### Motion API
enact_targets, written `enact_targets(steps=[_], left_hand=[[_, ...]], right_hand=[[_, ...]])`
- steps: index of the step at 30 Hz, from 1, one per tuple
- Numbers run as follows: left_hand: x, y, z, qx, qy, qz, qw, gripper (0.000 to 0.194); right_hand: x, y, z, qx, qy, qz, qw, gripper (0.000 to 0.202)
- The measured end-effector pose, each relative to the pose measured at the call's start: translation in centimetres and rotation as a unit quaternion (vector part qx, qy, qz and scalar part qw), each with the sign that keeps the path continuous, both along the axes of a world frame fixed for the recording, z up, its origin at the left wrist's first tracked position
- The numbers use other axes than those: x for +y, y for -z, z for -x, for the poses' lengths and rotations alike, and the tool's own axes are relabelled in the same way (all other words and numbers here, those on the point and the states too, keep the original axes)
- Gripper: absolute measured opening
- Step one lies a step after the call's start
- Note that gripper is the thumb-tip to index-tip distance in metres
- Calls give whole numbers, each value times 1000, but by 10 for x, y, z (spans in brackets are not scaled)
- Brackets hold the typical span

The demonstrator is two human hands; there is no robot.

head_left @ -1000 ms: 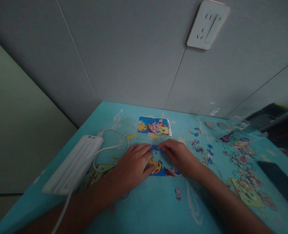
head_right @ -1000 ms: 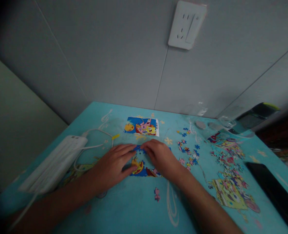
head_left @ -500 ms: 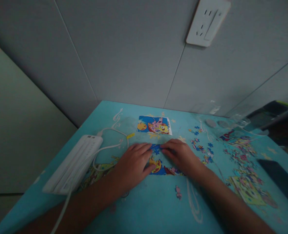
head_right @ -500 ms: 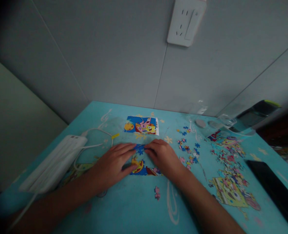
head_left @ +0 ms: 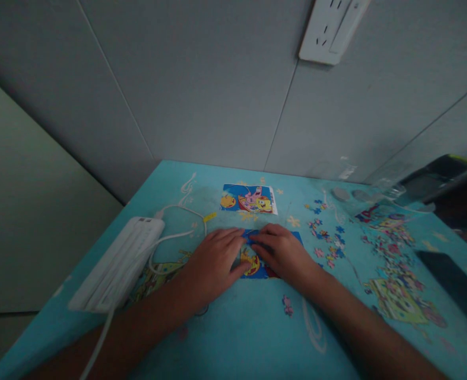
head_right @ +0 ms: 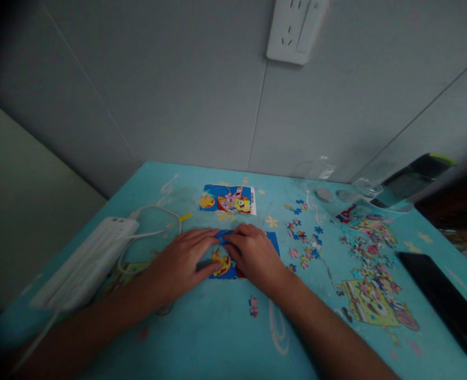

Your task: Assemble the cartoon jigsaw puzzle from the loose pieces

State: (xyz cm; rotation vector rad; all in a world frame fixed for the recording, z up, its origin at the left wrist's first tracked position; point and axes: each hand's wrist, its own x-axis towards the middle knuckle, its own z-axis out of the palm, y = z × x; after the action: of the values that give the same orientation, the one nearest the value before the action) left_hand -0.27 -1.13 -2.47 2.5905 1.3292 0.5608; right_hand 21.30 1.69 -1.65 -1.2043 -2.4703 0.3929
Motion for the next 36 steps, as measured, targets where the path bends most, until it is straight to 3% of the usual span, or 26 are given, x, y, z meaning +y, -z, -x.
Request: enact_targets(steps=[18,29,36], left_hand=[[1,-4,2,10,12,19,1000,40],[11,0,9,-79,2,63,995,32],[13,-1,13,-56,16,44,997,44]], right_hand=[[-9,-4,5,-61,-7,-72,995,21],[-9,-9,-3,-120,-64,-116,984,28],[-9,-9,-3,-136,-76,-126,980,27]])
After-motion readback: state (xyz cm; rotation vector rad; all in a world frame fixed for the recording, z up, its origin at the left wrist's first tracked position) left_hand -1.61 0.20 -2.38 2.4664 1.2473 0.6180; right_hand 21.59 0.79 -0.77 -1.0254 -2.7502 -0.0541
